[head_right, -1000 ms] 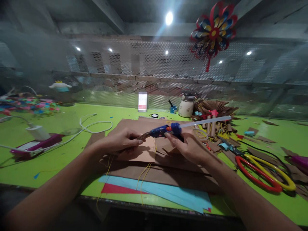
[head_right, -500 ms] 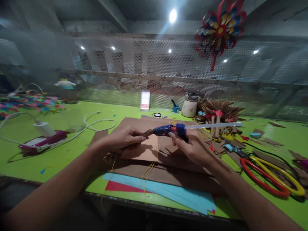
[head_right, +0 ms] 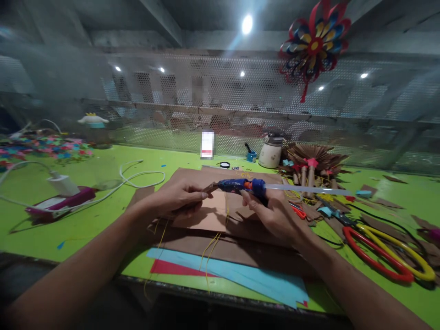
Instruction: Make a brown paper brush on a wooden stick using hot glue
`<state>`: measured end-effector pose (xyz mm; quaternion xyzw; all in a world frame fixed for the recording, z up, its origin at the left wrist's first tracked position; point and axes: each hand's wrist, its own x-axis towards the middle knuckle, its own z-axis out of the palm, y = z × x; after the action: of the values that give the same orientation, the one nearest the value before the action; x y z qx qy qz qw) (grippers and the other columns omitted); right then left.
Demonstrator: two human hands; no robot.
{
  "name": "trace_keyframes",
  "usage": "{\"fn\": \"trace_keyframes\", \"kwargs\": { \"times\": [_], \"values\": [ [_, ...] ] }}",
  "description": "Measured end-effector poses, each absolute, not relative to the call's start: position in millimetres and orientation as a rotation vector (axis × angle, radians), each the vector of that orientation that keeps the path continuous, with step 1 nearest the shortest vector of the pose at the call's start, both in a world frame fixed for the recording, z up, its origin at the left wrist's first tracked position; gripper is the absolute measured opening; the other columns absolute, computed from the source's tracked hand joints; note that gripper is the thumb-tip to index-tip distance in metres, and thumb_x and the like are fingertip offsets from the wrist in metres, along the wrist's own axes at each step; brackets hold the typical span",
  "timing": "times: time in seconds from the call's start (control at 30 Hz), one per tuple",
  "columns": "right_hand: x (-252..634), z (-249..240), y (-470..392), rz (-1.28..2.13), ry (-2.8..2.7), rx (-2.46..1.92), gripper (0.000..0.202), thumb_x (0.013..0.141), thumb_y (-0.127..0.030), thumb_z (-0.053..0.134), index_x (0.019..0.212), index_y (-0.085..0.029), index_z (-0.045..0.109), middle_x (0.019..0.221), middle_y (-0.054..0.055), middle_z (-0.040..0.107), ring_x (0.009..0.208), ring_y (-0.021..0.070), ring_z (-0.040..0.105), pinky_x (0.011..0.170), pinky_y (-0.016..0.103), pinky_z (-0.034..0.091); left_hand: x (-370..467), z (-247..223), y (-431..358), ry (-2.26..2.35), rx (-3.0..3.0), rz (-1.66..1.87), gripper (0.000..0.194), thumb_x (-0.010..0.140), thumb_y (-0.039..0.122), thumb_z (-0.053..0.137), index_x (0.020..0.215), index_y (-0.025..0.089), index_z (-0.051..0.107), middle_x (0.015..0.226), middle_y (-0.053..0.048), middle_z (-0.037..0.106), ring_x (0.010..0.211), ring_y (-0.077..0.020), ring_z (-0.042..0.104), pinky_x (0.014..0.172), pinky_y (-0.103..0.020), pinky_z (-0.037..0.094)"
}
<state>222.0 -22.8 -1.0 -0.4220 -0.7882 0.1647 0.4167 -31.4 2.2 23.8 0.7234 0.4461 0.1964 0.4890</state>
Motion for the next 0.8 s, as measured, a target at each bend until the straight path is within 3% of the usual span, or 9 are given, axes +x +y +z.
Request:
{"fn": "trace_keyframes", "kwargs": {
  "times": [0.17, 0.3, 0.53, 0.8],
  "values": [
    [223.6, 4.6, -26.6, 0.395, -2.010, -1.050, 0.034, 0.085, -0.045, 0.044, 0.071, -0.018, 0.058, 0.070, 0.004, 0.061, 0.065, 0.0179, 0.055, 0.055, 0.027, 0.040, -33.6, 22.7, 3.1, 1.026, 1.690, 0.517, 0.032, 0.080, 0.037, 0.050, 0.097, 0.011, 0.060, 0.051, 0.002, 0.053, 0.040, -0.0076, 0.043, 0.041, -0.022, 0.029],
    [225.0, 7.5, -25.6, 0.375, -2.012, -1.065, 0.032, 0.085, -0.045, 0.045, 0.068, -0.020, 0.056, 0.067, 0.004, 0.059, 0.062, 0.0178, 0.053, 0.053, 0.028, 0.038, -35.0, 22.1, 3.1, 0.926, 1.525, 0.525, 0.029, 0.082, 0.033, 0.048, 0.103, 0.015, 0.055, 0.055, 0.002, 0.056, 0.040, -0.0076, 0.046, 0.040, -0.021, 0.029],
    [223.7, 7.0, -25.1, 0.345, -1.994, -1.107, 0.033, 0.085, -0.045, 0.043, 0.067, -0.019, 0.054, 0.062, 0.002, 0.052, 0.053, 0.0141, 0.046, 0.049, 0.027, 0.034, -34.9, 23.6, 2.2, 0.811, 1.426, 0.517, 0.024, 0.084, 0.030, 0.043, 0.094, 0.012, 0.055, 0.059, -0.003, 0.061, 0.042, -0.0076, 0.050, 0.035, -0.020, 0.022],
    [217.6, 8.8, -30.1, 0.283, -2.035, -1.121, 0.034, 0.087, -0.041, 0.043, 0.065, -0.016, 0.052, 0.054, -0.002, 0.041, 0.049, 0.0102, 0.038, 0.046, 0.024, 0.028, -38.2, 15.5, 10.2, 0.735, 1.427, 0.490, 0.027, 0.085, 0.035, 0.043, 0.093, 0.011, 0.054, 0.067, -0.007, 0.065, 0.040, -0.0065, 0.047, 0.033, -0.020, 0.019]
  ]
}}
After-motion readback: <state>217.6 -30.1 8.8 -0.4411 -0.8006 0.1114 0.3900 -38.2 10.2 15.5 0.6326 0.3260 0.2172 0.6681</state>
